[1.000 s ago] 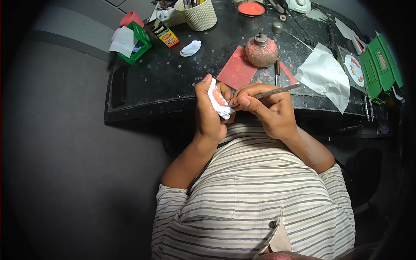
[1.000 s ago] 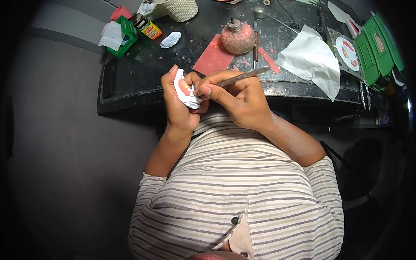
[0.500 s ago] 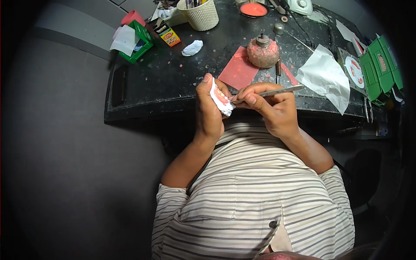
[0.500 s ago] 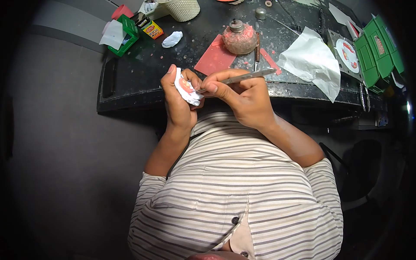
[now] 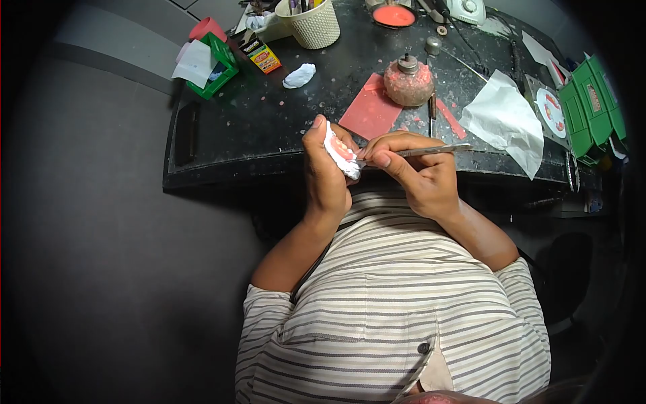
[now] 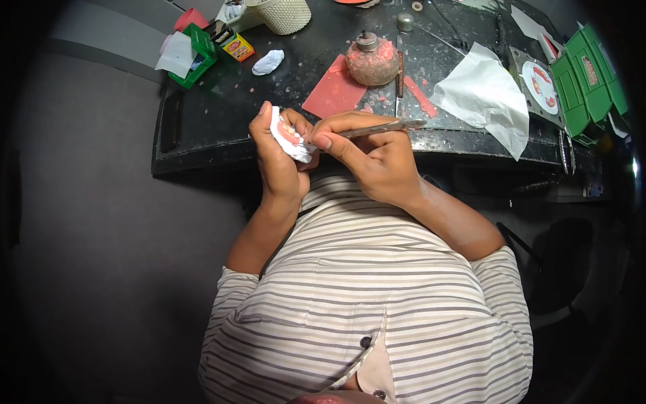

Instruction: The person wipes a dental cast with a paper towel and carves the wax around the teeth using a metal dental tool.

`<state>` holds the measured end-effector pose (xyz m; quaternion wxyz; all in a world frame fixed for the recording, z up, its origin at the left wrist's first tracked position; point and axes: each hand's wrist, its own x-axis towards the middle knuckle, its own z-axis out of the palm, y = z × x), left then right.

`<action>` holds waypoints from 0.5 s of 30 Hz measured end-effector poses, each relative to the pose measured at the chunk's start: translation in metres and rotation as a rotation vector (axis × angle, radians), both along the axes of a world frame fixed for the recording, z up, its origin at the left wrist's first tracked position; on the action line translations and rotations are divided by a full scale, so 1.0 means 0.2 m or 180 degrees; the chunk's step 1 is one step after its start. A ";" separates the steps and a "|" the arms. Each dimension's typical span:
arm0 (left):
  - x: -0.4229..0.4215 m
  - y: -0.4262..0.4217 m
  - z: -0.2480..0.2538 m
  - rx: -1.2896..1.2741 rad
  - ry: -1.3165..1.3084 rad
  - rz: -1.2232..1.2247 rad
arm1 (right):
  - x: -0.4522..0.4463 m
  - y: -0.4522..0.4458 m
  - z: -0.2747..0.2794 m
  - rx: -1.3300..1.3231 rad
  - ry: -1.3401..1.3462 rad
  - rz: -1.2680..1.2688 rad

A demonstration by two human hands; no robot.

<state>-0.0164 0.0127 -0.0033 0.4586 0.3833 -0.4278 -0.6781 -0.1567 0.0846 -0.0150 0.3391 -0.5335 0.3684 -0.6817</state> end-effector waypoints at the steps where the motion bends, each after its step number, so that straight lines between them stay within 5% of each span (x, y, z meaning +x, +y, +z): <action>1: 0.00 0.00 0.01 0.0104 0.0059 -0.0063 | 0.00 0.00 0.01 0.0044 -0.0117 0.0094; 6: 0.02 -0.02 0.00 0.0183 0.0091 -0.0359 | -0.01 0.01 0.01 0.0338 -0.0479 0.0459; 8: 0.03 -0.02 0.02 0.0097 0.0153 -0.0586 | -0.02 0.00 0.00 0.0449 -0.1353 0.0893; 15: 0.09 -0.06 0.09 0.0896 0.0707 -0.1758 | -0.10 -0.01 0.01 0.0080 -0.1381 0.0870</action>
